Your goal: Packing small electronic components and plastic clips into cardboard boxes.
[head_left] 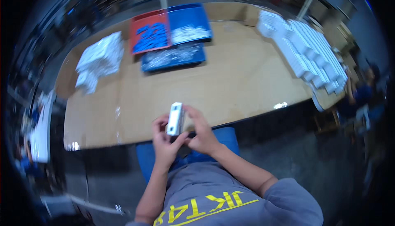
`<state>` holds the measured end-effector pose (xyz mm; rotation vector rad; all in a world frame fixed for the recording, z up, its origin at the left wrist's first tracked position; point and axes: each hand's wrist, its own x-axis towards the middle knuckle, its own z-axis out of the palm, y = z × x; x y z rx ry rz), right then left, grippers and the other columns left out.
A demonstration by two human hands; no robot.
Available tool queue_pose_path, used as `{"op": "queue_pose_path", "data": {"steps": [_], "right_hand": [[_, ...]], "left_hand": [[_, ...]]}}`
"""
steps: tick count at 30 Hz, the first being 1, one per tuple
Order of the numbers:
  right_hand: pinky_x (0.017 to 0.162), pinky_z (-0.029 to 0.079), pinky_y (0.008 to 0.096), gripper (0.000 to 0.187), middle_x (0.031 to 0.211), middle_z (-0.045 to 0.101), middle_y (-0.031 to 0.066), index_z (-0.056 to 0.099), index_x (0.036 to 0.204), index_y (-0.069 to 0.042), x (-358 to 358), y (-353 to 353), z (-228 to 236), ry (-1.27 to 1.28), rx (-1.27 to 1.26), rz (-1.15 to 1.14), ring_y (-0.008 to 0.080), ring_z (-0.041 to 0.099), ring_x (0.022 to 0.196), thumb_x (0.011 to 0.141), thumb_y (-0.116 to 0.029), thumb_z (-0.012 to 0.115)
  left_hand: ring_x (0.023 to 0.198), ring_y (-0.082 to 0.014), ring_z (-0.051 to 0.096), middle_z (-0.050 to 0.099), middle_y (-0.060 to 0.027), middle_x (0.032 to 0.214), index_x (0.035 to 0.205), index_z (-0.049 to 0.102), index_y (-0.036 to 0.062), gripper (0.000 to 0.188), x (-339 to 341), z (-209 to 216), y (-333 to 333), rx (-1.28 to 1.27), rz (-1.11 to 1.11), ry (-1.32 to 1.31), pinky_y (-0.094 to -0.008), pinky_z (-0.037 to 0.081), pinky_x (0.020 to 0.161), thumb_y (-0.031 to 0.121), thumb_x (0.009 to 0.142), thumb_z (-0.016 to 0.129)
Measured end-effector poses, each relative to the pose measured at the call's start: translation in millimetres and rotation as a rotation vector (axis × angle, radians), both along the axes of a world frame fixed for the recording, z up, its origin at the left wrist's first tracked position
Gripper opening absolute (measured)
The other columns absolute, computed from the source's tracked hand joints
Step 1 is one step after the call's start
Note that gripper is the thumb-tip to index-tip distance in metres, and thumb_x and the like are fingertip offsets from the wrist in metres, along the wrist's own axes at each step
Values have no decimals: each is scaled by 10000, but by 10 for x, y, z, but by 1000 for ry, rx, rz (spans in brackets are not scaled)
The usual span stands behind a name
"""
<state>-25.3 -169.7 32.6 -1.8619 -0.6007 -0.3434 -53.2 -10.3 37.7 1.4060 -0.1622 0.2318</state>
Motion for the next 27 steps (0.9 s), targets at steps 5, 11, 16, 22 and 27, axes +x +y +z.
{"op": "queue_pose_path", "data": {"steps": [5,11,16,22,27], "right_hand": [[1137,449,421,951,1492,507,195,301,1622,-61,168,-458,-82,407,259,130,333,533,1362,823,-119,813],[1074,498,392,548,1359,604,101,432,1502,-8,544,-1728,-832,559,1092,-92,206,594,1276,1005,-173,596],[1007,523,364,461,1249,659,94,567,1356,-1,1021,-3073,-611,260,1224,-641,183,646,1182,1065,-357,540],[798,520,344,432,968,737,111,699,1116,80,1687,-5067,-391,-113,786,-1324,185,691,891,1057,-329,573],[813,547,407,423,968,759,219,724,1090,80,2197,-6540,-306,-11,626,-1584,289,732,920,893,-292,684]], "left_hand": [[1283,-279,575,535,-169,1392,1423,418,18,589,160,-209,4,-27,-121,83,-409,478,1090,303,996,706],[1097,-235,673,599,-196,1303,1385,459,-6,415,324,-468,-164,135,-131,223,-358,526,989,185,1049,611],[1004,-214,688,634,-181,1215,1317,500,-19,328,564,-521,-425,194,-173,245,-335,550,932,117,1038,606],[971,-191,658,645,-150,1116,1243,535,-21,223,847,-662,-720,137,-159,203,-353,569,910,67,1044,583],[978,-170,632,628,-117,1072,1197,550,-29,176,997,-896,-819,227,-74,149,-348,560,908,87,1066,563]]}}
